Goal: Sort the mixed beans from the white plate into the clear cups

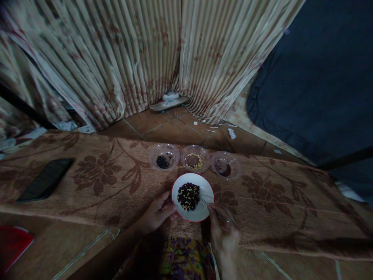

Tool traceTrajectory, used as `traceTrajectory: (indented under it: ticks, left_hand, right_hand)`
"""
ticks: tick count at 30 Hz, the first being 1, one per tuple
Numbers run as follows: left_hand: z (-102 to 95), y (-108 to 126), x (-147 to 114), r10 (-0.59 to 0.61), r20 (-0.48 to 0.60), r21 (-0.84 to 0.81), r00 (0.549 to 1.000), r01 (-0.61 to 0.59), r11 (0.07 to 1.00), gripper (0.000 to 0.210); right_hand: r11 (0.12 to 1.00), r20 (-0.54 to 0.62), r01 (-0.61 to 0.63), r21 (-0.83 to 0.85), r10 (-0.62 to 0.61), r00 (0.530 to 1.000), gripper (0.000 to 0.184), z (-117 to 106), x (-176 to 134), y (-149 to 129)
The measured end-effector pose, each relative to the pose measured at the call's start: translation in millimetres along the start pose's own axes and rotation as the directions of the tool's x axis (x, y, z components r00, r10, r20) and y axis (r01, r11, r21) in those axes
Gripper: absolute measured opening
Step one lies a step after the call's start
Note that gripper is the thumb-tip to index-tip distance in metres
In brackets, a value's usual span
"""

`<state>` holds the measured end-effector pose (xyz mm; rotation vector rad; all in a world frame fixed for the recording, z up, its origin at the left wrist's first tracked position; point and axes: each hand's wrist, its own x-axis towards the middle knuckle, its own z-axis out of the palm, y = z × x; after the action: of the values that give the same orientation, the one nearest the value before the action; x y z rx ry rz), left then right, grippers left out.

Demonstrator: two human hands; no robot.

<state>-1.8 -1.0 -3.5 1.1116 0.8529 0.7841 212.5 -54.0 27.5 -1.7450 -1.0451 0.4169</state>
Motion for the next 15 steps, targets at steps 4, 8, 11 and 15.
traceTrajectory:
  ticks: [4,8,11,15]
  left_hand:
    - [0.9,0.7,0.5,-0.004,-0.011,-0.017,1.000,0.004,1.000,0.045]
    - [1.3,2.4,0.1,-0.014,-0.006,-0.023,1.000,0.013,1.000,0.042]
    - [1.3,2.7,-0.4,-0.008,-0.009,-0.015,1.000,0.008,1.000,0.041]
    - [0.6,1.2,-0.1,-0.016,-0.005,-0.012,1.000,0.015,1.000,0.045]
  right_hand:
    - [1.000,0.015,-0.009,-0.002,0.009,1.000,0.034,-2.1,1.6,3.1]
    - [0.998,0.046,0.052,-0.019,-0.051,0.998,0.031,-3.1,3.6,0.8]
    - [0.993,0.039,0.117,-0.023,-0.116,0.992,0.029,-1.6,3.6,0.4]
    - [0.993,0.064,0.118,-0.018,-0.117,0.991,0.027,1.4,3.1,4.9]
